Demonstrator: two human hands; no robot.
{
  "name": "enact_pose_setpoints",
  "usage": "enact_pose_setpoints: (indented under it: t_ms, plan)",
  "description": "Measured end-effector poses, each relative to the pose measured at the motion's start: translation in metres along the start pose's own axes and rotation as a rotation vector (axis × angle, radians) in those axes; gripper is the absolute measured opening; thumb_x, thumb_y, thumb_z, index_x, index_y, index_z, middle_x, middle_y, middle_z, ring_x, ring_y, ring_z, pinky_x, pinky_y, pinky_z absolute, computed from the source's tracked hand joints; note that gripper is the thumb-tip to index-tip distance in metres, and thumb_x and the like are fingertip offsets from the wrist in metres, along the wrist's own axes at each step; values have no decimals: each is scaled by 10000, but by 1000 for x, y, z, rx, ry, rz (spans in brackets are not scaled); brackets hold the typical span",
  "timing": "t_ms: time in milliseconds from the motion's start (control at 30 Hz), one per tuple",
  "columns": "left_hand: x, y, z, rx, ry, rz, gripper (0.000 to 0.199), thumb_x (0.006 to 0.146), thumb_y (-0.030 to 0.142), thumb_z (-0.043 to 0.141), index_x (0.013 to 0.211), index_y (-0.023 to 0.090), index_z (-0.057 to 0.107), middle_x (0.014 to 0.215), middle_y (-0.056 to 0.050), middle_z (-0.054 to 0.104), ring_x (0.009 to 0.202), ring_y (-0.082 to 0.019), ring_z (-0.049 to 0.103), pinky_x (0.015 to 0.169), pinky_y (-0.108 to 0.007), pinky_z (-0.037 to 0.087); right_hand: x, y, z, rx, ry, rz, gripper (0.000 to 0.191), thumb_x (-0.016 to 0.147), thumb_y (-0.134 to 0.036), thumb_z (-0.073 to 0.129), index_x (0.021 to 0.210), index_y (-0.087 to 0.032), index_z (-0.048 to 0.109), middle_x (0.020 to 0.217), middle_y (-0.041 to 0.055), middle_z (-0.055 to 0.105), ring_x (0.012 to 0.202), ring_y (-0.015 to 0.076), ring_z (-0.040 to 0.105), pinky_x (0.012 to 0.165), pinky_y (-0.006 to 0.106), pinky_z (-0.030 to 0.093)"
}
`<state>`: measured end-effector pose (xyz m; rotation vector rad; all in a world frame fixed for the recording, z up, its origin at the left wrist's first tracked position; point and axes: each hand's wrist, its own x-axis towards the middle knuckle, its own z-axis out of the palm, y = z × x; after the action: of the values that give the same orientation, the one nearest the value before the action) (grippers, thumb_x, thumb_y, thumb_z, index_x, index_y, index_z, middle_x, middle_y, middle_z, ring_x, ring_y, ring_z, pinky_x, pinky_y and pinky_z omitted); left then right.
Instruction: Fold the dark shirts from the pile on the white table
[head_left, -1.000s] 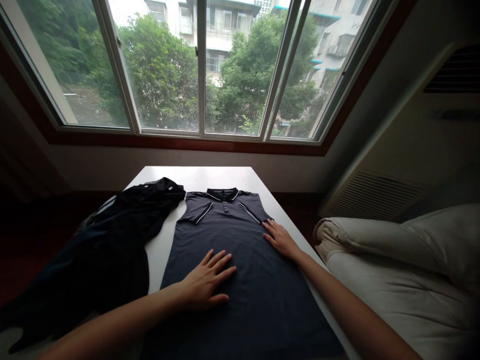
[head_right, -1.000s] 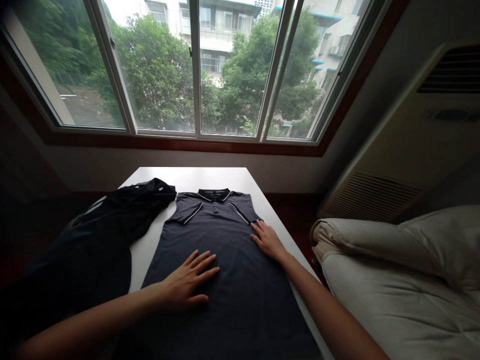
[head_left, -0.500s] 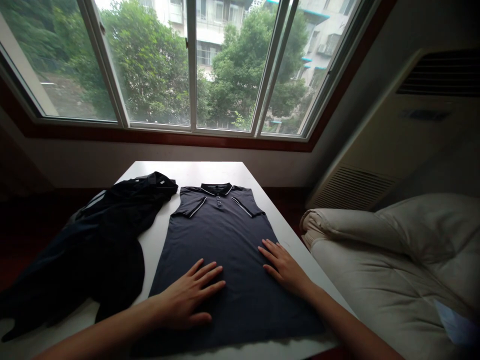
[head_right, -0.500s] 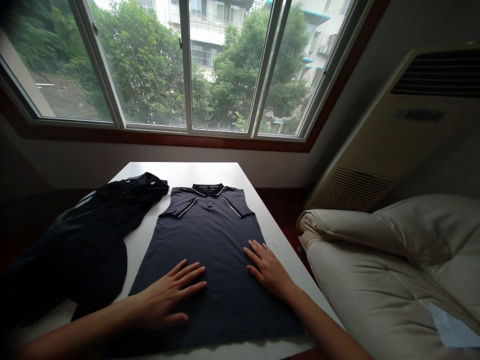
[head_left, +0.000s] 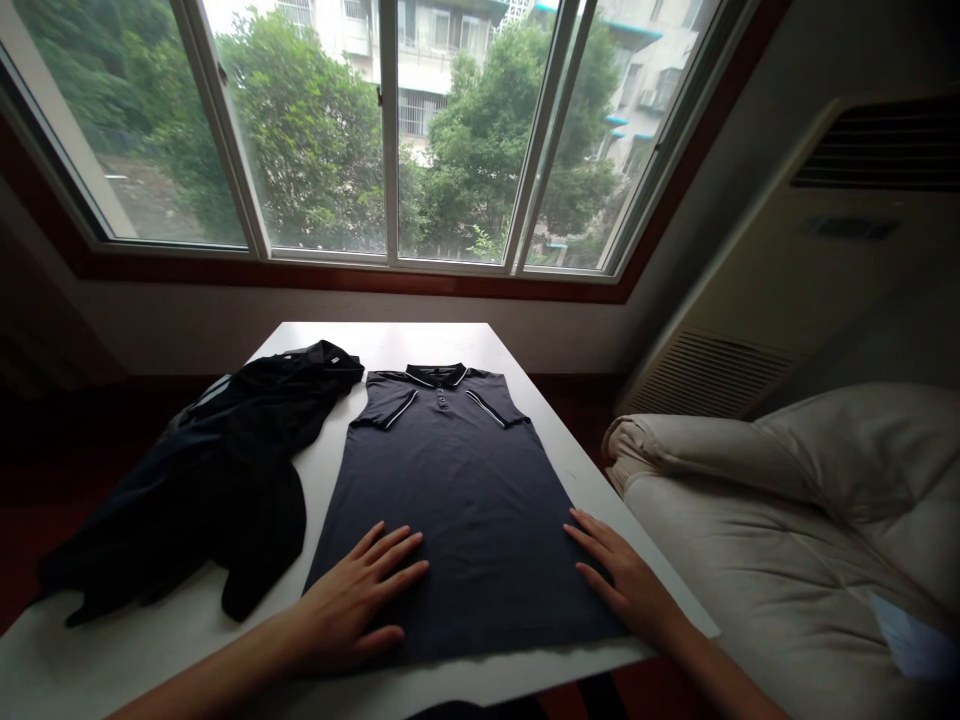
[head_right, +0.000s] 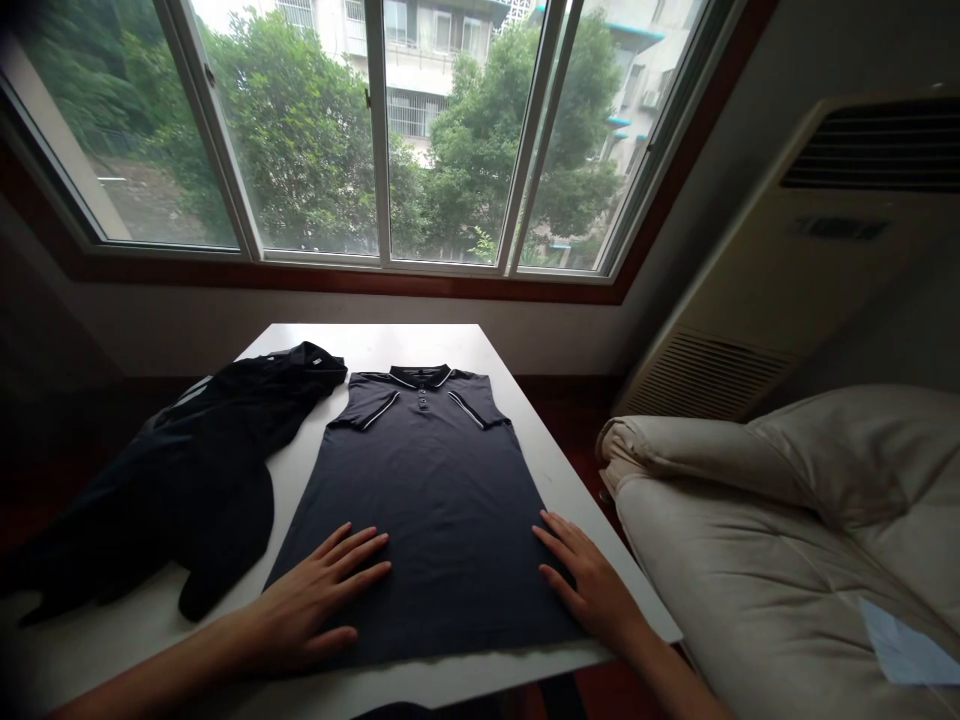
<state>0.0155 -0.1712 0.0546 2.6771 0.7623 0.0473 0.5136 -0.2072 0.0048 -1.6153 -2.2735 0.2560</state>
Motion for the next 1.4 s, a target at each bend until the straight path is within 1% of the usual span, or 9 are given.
enact_pose_setpoints:
  t_ms: [100, 267, 433, 567, 700, 833, 1000, 1167, 1400]
  plan:
    - [-2, 2, 5, 16, 6, 17, 795, 994, 557, 552, 1673, 364, 187, 1747, -56, 145, 1589, -364, 192, 1273, -646, 155, -17, -2, -4, -3, 6, -28, 523, 1028, -495, 547, 1526, -337, 534, 1660, 44, 382, 1520, 299, 388, 1246, 526, 366]
    - [-5, 6, 13, 23, 63, 48, 842, 973, 553, 600, 1675, 362, 177, 1744, -73, 158, 1586, -366, 206, 1280, -624, 136, -43, -10, -7, -69, -10, -95, 599, 985, -491, 621, 1554, -358, 493, 1652, 43, 390, 1502, 330, 414, 1245, 568, 358]
    - [11, 15, 5, 28, 46, 111, 836, 973, 563, 603, 1673, 349, 199, 1742, -80, 164, 1583, -362, 215, 1284, -593, 157, -62, -12, 0, -108, 126, -104, 473, 998, -404, 580, 1461, -309, 607, 1591, 50, 489, 1448, 304, 495, 1201, 512, 443]
    - [35, 20, 4, 28, 54, 138, 792, 986, 581, 576, 1664, 347, 241, 1742, -78, 169, 1581, -361, 223, 1281, -587, 175, -65, -14, 5, -133, 201, -124, 421, 990, -346, 554, 1392, -272, 656, 1552, 62, 537, 1406, 295, 543, 1166, 486, 484]
    - [47, 14, 16, 41, 89, 122, 754, 1003, 565, 557, 1659, 340, 262, 1740, -86, 174, 1584, -358, 213, 1281, -593, 155, -67, -14, 9, -149, 242, -117, 391, 984, -312, 530, 1345, -262, 675, 1519, 66, 572, 1371, 287, 576, 1142, 483, 500]
    - [45, 7, 24, 42, 106, 101, 758, 1000, 561, 563, 1660, 340, 261, 1739, -83, 187, 1586, -351, 209, 1287, -589, 132, -69, -11, 16, -146, 306, -102, 359, 959, -315, 533, 1269, -267, 707, 1451, 75, 631, 1310, 300, 622, 1102, 495, 525]
    - [43, 9, 25, 33, 100, 110, 763, 997, 568, 561, 1661, 345, 257, 1737, -78, 200, 1586, -348, 209, 1289, -594, 103, -71, -9, 21, -140, 374, -79, 328, 935, -311, 524, 1184, -263, 731, 1370, 83, 685, 1253, 304, 656, 1076, 493, 536]
    - [42, 13, 27, 29, 98, 119, 762, 992, 568, 569, 1657, 352, 267, 1735, -74, 207, 1587, -351, 206, 1289, -596, 92, -74, -7, 26, -134, 407, -39, 338, 916, -316, 520, 1169, -253, 735, 1332, 90, 704, 1230, 312, 666, 1070, 496, 534]
    - [40, 14, 25, 28, 76, 113, 753, 984, 567, 582, 1648, 353, 297, 1731, -74, 225, 1588, -342, 210, 1288, -594, 103, -77, -2, 34, -147, 479, -34, 334, 913, -286, 510, 1164, -236, 725, 1298, 99, 717, 1210, 312, 673, 1043, 489, 541]
